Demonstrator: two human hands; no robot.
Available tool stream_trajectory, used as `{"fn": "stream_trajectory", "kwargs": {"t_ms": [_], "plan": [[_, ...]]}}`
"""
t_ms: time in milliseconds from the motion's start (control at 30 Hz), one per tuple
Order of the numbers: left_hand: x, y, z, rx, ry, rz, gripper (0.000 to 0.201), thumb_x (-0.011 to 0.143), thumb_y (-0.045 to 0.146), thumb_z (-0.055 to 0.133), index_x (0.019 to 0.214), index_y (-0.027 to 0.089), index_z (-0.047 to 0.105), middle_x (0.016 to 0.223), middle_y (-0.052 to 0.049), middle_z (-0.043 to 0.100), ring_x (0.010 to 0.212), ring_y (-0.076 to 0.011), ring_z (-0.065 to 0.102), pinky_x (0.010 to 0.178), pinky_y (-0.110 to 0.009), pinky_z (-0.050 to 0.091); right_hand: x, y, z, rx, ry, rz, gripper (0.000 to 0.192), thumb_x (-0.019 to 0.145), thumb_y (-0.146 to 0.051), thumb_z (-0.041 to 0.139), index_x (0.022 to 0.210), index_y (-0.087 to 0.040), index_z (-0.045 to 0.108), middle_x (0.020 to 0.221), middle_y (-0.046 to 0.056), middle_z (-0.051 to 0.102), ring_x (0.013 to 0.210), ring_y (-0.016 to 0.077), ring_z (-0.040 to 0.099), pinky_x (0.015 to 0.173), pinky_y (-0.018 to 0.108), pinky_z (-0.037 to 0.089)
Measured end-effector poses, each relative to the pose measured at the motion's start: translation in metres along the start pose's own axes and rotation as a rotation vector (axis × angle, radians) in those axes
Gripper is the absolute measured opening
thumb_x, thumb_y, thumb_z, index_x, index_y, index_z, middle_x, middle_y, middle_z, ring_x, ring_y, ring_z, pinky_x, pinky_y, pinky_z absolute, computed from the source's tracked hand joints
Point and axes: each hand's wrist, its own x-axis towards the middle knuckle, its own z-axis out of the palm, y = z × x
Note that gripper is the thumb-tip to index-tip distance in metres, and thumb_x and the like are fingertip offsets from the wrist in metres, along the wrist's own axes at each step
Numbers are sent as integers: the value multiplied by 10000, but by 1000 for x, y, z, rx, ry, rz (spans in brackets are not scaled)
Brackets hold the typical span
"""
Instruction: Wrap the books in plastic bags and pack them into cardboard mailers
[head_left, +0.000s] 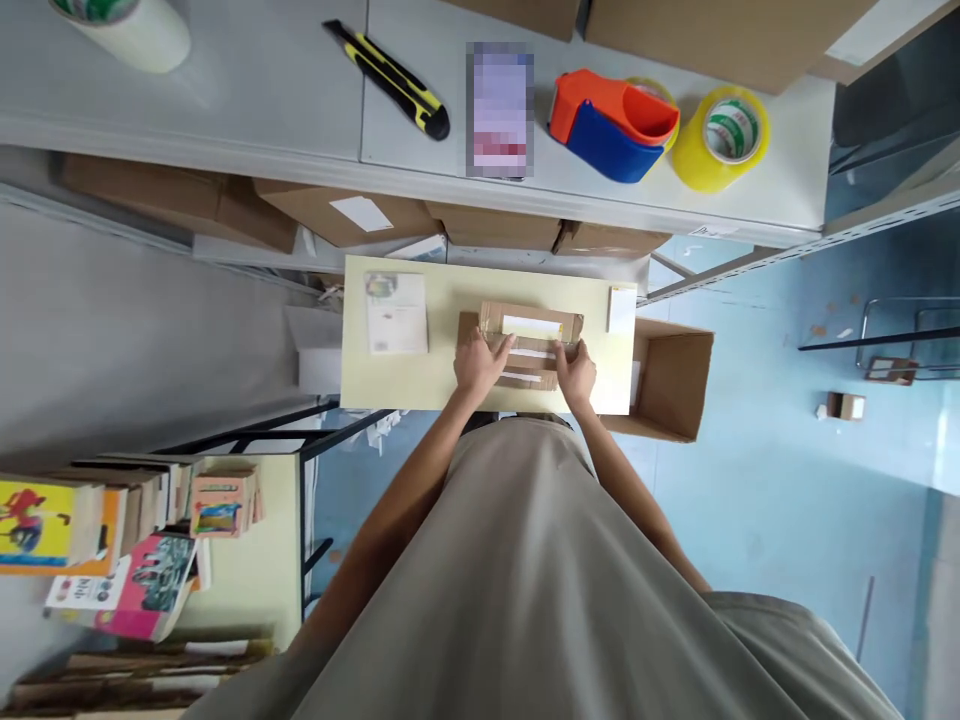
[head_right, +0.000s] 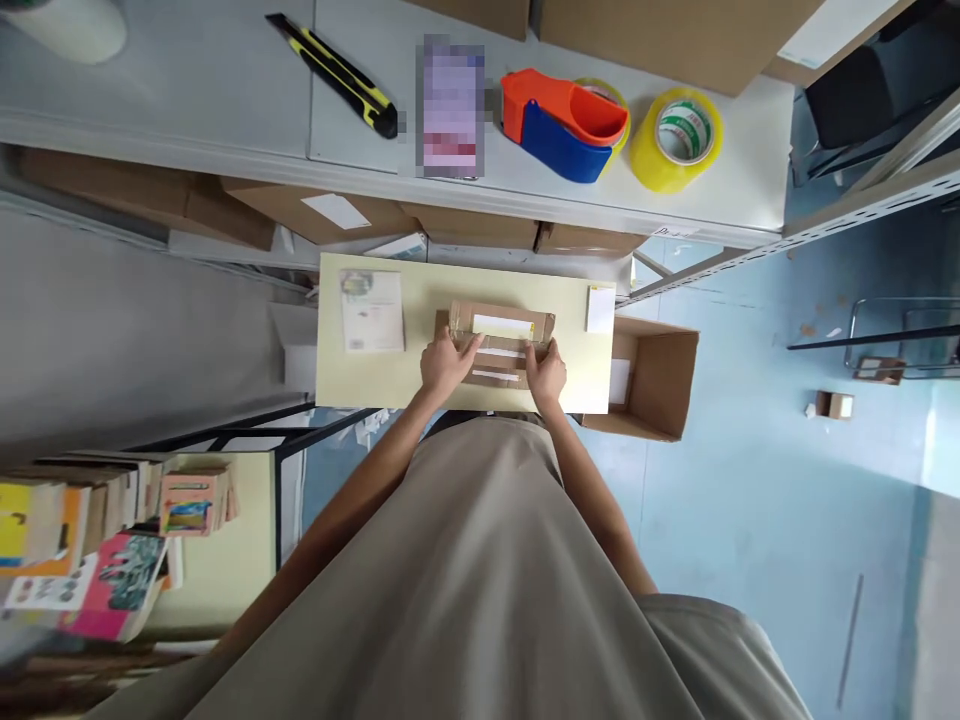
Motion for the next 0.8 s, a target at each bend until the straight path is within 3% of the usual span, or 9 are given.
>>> {"fn": "stream_trajectory", "kwargs": {"t_ms": [100,233,333,433,500,600,700,800], "plan": [[16,0,-11,58,-87,2,364,1059,553,763,875,250,683,870,-145,802,968,-393,798,864,-425,564,8,5,-8,135,43,60,600,1160,-700,332,1077,-226,691,870,71,749,821,266,699,824,358,584],[27,-8,-40,10,-219,70,479,1111,451,661,693,243,550,693,-45,664,777,-245,672,754,-338,441,5,13,-23,343,5,35,627,1122,-779,363,792,-275,539,700,-8,547,726,199,571,687,303,496],[22,-13,-67,-119,-208,119,403,1097,487,660,799,216,682,778,-40,730,819,-226,689,797,-314,507,-7,11,-41,463,28,-56,652,1055,-834,530,836,-235,667,846,56,677,888,244,694,778,346,609],[14,-22,-92,-333,-142,233,390,1048,584,716,1080,210,821,1143,-92,851,1063,-265,784,987,-358,640,-22,8,-61,541,132,-143,612,994,-803,688,1088,-215,825,1217,137,771,1155,298,766,979,447,699],[8,-33,-102,-421,-108,266,422,990,583,782,1193,218,837,1321,-112,832,1137,-272,810,1069,-396,677,-30,8,-65,553,127,-170,569,972,-741,744,1181,-220,835,1310,141,752,1167,294,782,1037,482,715],[0,-54,-96,-471,-129,202,387,951,463,806,1242,208,814,1371,-125,820,1148,-268,843,1124,-433,697,-35,12,-50,520,29,-182,491,1013,-602,703,1271,-194,787,1362,148,729,1171,277,807,1089,478,715],[-10,-78,-70,-436,-189,36,322,949,288,740,1252,188,786,1389,-154,837,1261,-291,844,1210,-471,663,-32,19,-18,441,-78,-96,436,1046,-432,621,1368,-159,728,1488,211,699,1285,289,804,1090,469,712],[-17,-97,-46,-319,-263,-132,245,881,182,730,1115,184,802,1263,-175,880,1245,-344,852,1221,-544,648,-24,27,7,389,-185,-14,420,988,-296,613,1355,-137,741,1495,244,743,1314,292,802,1126,484,695]]}}
